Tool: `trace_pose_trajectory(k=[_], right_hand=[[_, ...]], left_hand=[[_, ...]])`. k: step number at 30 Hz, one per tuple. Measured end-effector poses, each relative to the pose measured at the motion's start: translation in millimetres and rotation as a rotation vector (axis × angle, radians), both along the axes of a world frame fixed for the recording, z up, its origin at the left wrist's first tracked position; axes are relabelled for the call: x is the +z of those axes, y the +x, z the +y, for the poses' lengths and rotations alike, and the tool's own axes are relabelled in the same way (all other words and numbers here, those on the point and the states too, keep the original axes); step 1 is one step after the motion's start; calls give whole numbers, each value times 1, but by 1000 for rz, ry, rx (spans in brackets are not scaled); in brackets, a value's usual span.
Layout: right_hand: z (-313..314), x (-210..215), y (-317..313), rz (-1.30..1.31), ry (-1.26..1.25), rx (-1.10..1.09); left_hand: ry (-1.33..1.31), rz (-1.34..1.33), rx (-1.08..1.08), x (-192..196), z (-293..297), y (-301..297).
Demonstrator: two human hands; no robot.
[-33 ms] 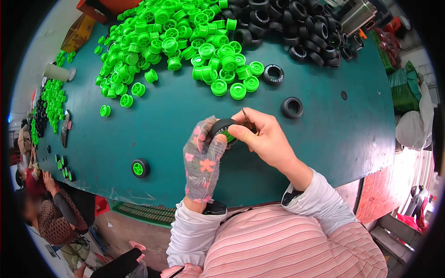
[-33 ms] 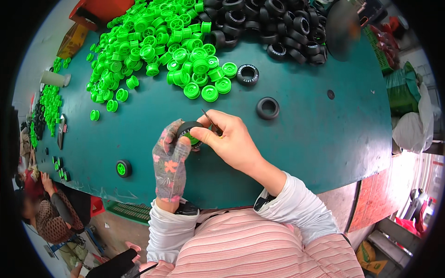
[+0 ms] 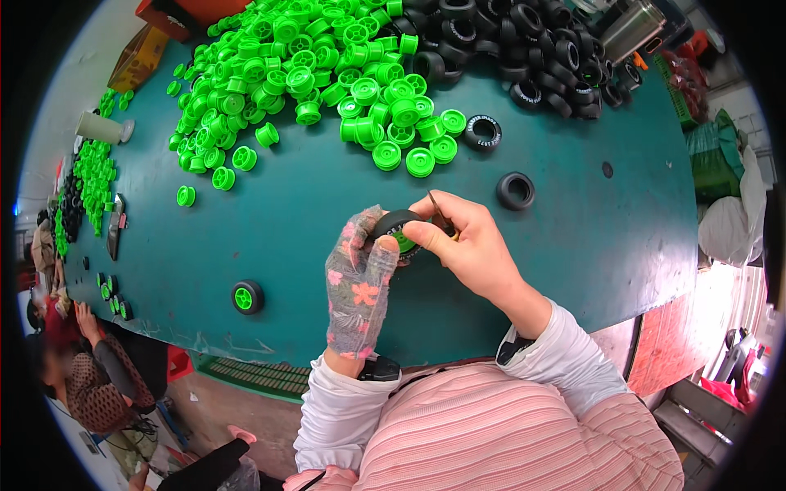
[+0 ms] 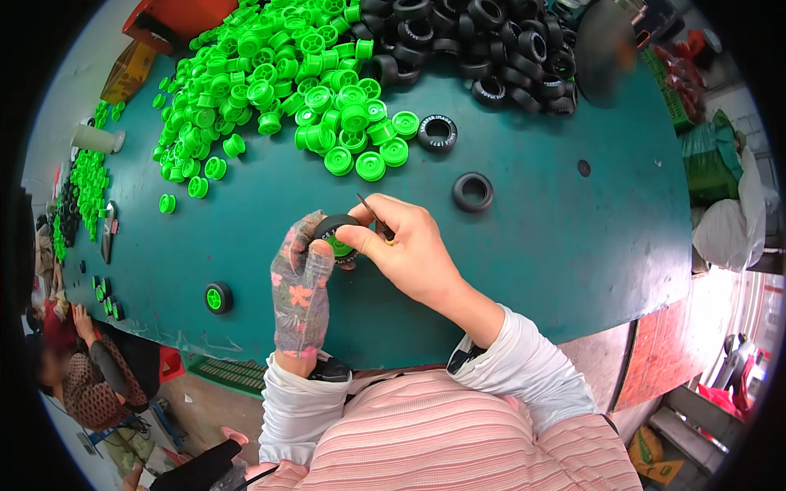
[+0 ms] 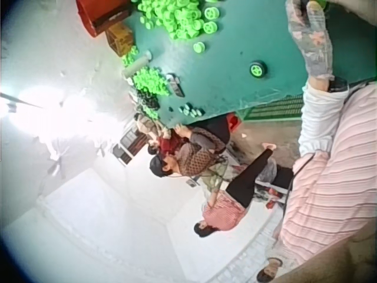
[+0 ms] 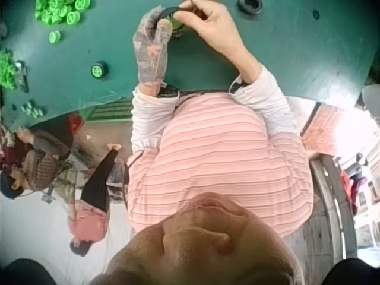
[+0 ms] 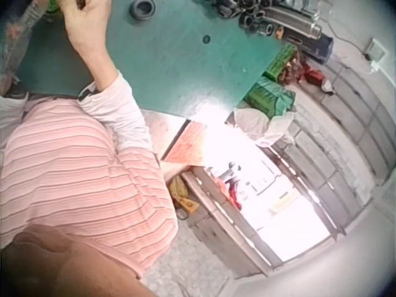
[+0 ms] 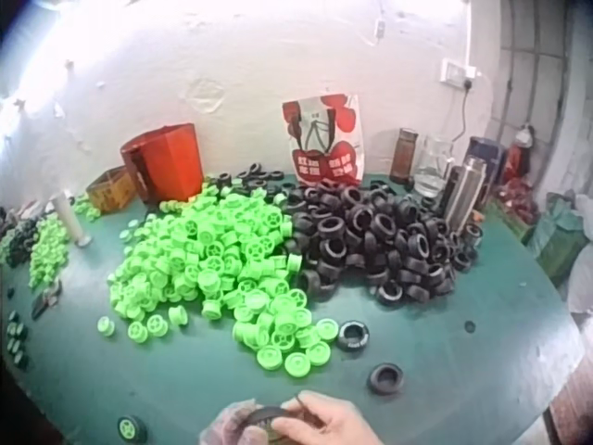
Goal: Assembling plastic toy wheels by fitting green hubs into black rubber tires.
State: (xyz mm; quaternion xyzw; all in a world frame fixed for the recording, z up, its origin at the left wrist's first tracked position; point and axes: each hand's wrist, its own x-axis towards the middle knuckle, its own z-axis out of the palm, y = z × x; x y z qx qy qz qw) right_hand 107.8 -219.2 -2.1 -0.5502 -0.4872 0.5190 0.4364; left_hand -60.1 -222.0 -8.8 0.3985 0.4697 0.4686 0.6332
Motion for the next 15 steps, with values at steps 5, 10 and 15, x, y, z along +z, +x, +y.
trace_pose_trajectory(k=[5,10,15], right_hand=[[-6,3,-10,-170,238,-39],[-7,2,-12,-158,195,-46],[-3,2,-7,143,-134,-16]], left_hand=[[-18,-74,46,0,1,0],[-120,-237,65,-3,1,-3],[-54,-83,93,-3,-2,3]])
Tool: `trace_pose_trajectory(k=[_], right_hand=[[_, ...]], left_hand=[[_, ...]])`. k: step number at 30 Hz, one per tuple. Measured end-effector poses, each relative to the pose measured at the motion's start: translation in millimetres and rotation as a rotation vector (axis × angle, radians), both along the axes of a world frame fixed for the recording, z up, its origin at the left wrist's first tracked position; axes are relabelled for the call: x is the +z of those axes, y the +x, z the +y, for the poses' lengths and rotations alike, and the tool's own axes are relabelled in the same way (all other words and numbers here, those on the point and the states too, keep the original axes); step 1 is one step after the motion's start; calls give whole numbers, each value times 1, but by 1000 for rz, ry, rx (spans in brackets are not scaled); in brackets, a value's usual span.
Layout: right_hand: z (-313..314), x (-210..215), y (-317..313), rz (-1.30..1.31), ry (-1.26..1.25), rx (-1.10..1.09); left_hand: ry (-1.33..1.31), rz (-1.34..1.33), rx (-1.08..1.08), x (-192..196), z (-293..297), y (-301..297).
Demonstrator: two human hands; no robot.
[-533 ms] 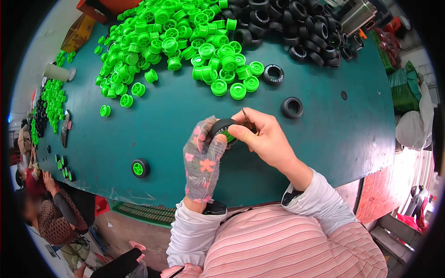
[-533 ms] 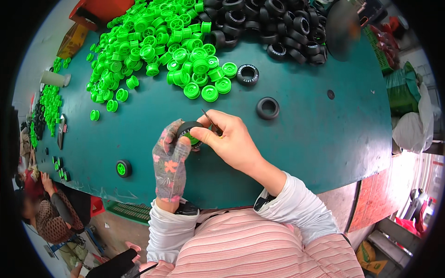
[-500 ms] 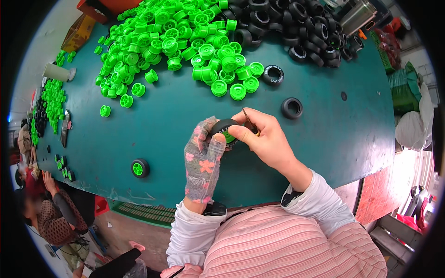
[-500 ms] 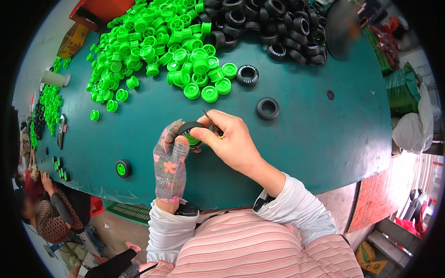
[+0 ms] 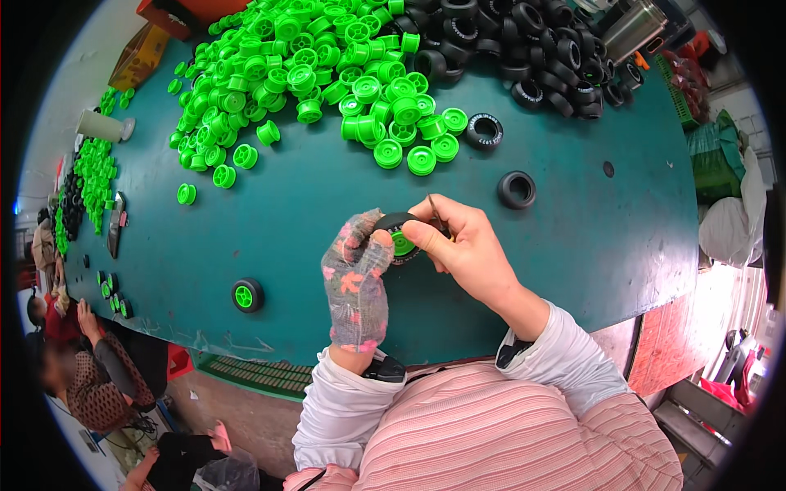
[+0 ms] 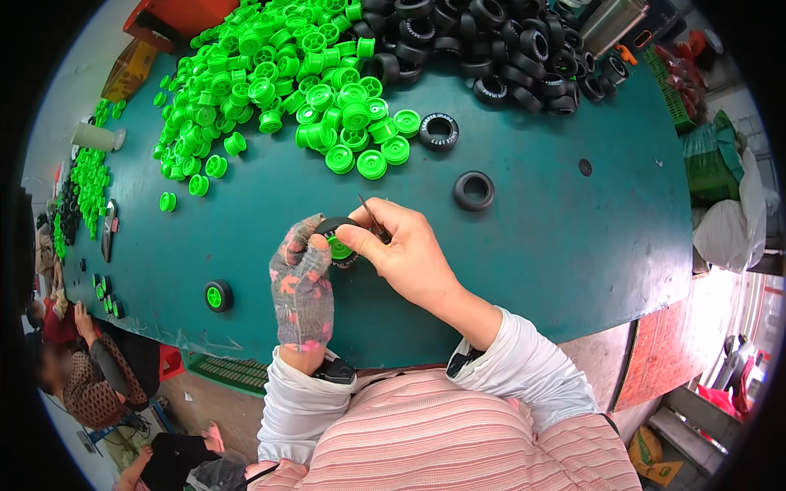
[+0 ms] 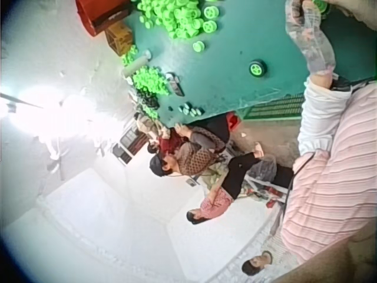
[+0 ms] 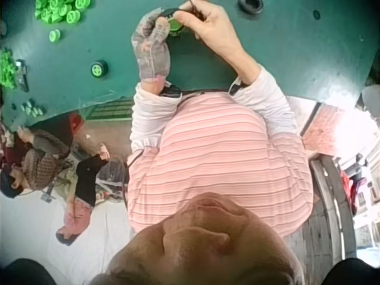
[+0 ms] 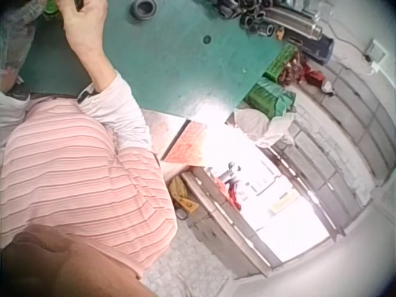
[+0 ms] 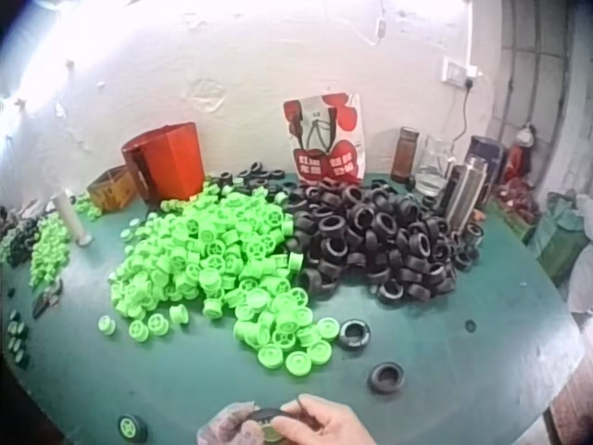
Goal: Assembling plastic toy wheels by fitting green hubs into black rubber tires.
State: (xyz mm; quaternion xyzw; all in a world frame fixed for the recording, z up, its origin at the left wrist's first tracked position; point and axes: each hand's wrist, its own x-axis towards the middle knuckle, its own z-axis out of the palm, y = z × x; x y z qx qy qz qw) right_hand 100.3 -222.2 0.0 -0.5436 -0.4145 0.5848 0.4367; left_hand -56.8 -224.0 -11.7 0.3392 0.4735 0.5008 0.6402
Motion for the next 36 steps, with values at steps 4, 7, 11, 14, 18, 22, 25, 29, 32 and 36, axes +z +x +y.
trace_pose_trajectory(k=[4,7,11,14,18,22,25,29,32,36], right_hand=[[-3,-2,-2,-231,251,16],[-8,-2,-2,-193,280,-2],[-1,0,5,27,59,18],[2,1,6,-11,52,12],[-4,-7,-1,-114,163,-62],[-2,-7,1,-255,376,-70],[5,-14,9,-256,311,-12],[4,-14,13,-239,257,-38],[0,0,11,-243,225,-6],[3,-4,16,-268,294,40]], left_hand=[[-35,-16,100,-1,6,5],[92,-43,-13,-3,1,0],[-64,-99,-16,-2,4,2],[-33,-40,39,0,2,12],[70,99,55,1,0,17],[29,79,-98,5,5,8],[-103,-182,-52,7,5,11],[30,138,-130,10,10,9],[25,94,-115,8,9,6],[-51,-145,-160,4,8,4]])
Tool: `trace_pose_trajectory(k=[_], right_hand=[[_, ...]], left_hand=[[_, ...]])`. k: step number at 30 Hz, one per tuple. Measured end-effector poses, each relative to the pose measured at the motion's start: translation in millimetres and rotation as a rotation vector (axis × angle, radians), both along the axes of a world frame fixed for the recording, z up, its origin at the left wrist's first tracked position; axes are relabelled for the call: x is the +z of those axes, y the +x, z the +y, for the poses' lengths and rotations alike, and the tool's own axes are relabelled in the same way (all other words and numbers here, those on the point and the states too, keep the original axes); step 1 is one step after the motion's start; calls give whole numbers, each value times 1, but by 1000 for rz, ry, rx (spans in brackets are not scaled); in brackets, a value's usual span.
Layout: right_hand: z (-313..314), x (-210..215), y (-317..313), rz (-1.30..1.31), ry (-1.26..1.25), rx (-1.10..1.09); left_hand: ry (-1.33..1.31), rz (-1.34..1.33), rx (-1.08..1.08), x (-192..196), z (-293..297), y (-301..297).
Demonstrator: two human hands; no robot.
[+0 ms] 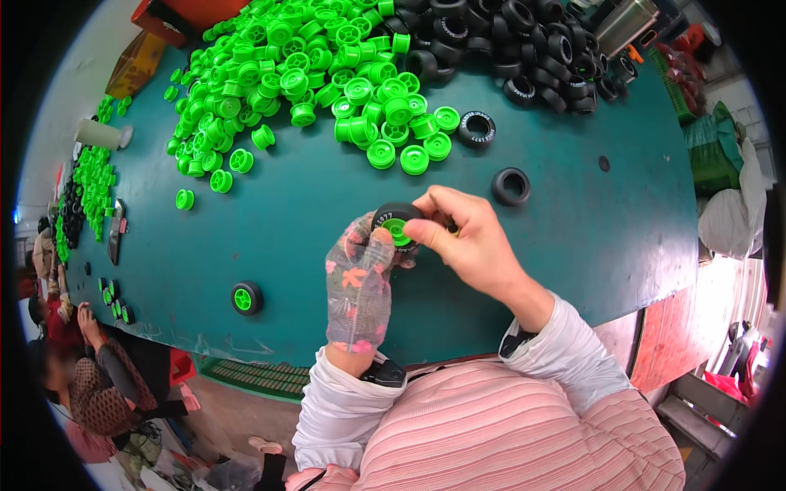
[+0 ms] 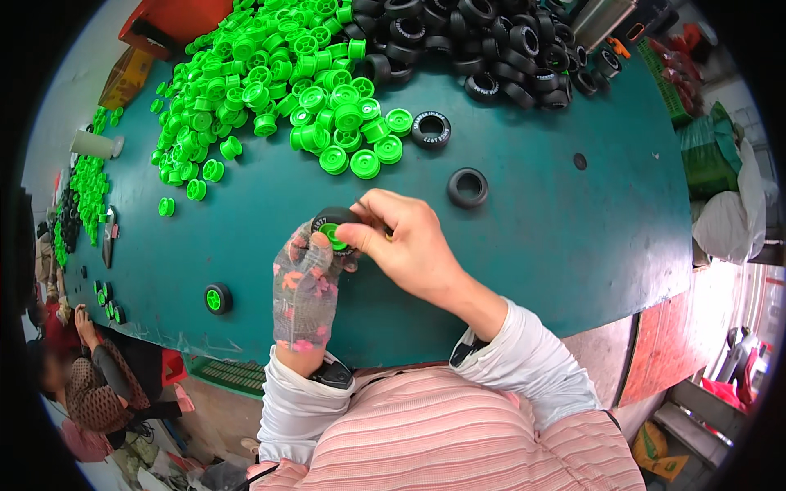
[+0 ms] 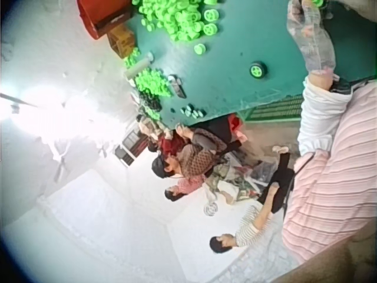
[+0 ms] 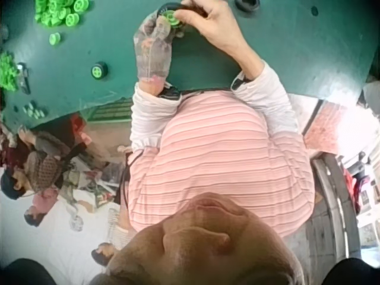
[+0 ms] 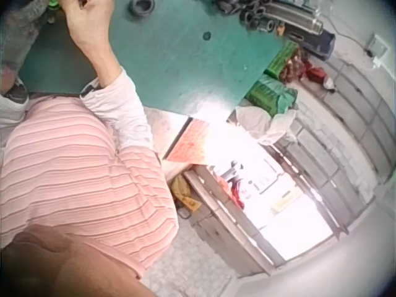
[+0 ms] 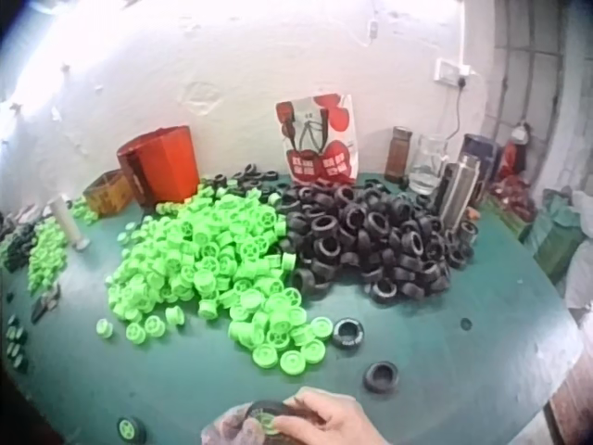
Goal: Assembling plastic toy wheels by fitting green hubs into black rubber tires.
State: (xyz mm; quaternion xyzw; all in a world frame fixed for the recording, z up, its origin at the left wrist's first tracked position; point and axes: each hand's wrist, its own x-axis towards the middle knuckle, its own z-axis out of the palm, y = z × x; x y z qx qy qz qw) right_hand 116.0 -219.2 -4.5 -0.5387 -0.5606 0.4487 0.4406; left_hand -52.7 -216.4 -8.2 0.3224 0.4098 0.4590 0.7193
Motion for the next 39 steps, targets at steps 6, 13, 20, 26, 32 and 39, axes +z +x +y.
trace_pose_trajectory(k=[6,13,20,26,32,39], right_hand=[[5,7,3,221,-259,43],[0,5,7,61,-156,94],[0,6,6,334,-324,15],[-2,-4,11,494,-391,-12],[-4,4,7,376,-375,23],[-3,0,6,443,-380,1]], left_hand=[[-104,-57,62,2,0,4],[53,187,46,6,5,-4],[-78,18,82,13,2,7],[-92,36,20,6,1,-7],[-72,50,39,5,-2,-3],[-101,-133,-22,-5,-3,-4]])
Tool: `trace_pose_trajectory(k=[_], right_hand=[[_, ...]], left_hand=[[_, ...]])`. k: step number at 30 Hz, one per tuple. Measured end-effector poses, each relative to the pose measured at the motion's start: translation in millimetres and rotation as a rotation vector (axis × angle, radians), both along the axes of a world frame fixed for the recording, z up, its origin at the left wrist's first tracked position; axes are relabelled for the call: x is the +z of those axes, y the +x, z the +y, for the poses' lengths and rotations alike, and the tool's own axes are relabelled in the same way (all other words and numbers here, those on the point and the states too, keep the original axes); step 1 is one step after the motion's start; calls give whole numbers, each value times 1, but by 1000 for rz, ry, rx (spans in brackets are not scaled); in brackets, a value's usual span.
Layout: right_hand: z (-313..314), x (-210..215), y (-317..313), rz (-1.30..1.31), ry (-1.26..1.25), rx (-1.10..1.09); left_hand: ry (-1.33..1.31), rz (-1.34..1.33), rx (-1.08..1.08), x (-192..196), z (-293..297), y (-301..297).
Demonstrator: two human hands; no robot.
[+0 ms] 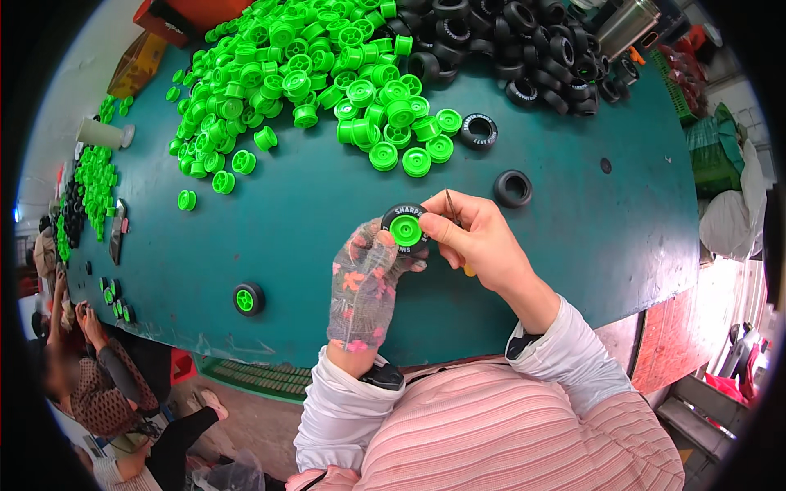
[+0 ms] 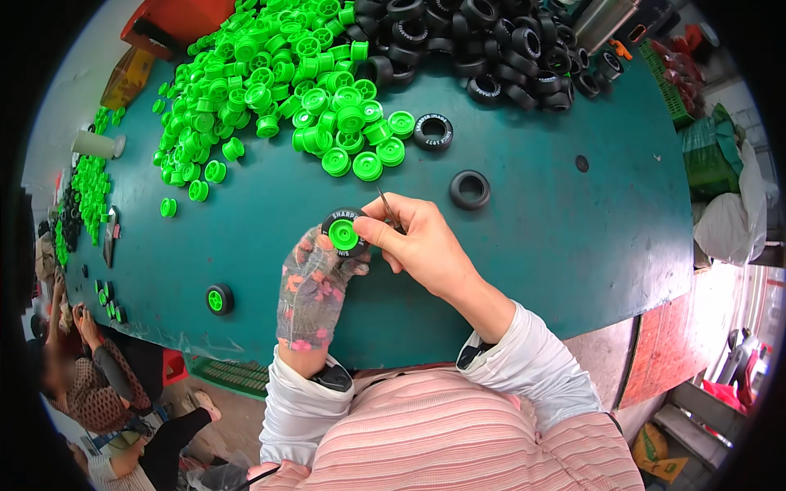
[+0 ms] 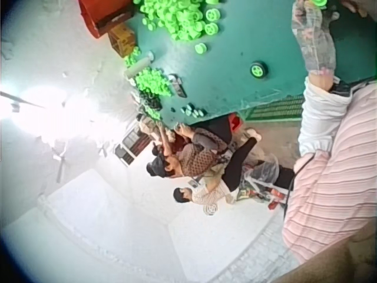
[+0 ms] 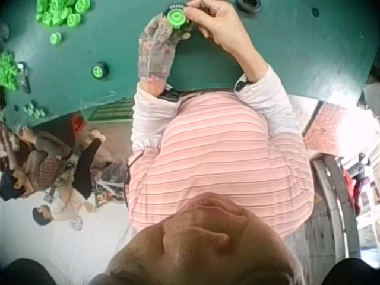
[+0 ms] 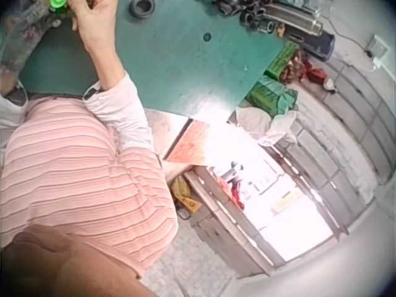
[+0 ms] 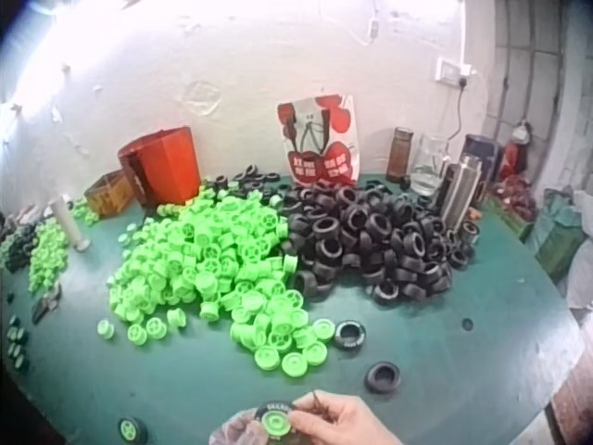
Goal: Assembling plastic toy wheels by fitting green hubs into black rubber tires.
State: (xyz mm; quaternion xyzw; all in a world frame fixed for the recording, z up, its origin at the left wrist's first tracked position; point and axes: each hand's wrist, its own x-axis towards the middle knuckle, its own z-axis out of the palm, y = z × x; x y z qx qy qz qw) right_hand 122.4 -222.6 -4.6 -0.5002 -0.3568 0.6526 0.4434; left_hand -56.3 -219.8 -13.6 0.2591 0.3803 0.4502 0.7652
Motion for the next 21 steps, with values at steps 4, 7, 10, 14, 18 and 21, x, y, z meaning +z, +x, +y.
trace_pose_trajectory(k=[4,7,10,14,18,21], right_hand=[[1,-6,5,68,-20,-3],[-1,-1,10,-59,13,35],[1,6,11,-132,30,48],[1,6,13,-224,84,62],[-1,6,7,-228,87,7],[-4,3,5,-285,117,21]], left_hand=[[-58,-24,47,8,1,9],[45,147,-21,6,5,1],[-46,66,7,2,6,-4],[-17,200,-31,12,4,0],[46,217,-22,8,8,0],[47,175,6,7,3,2]])
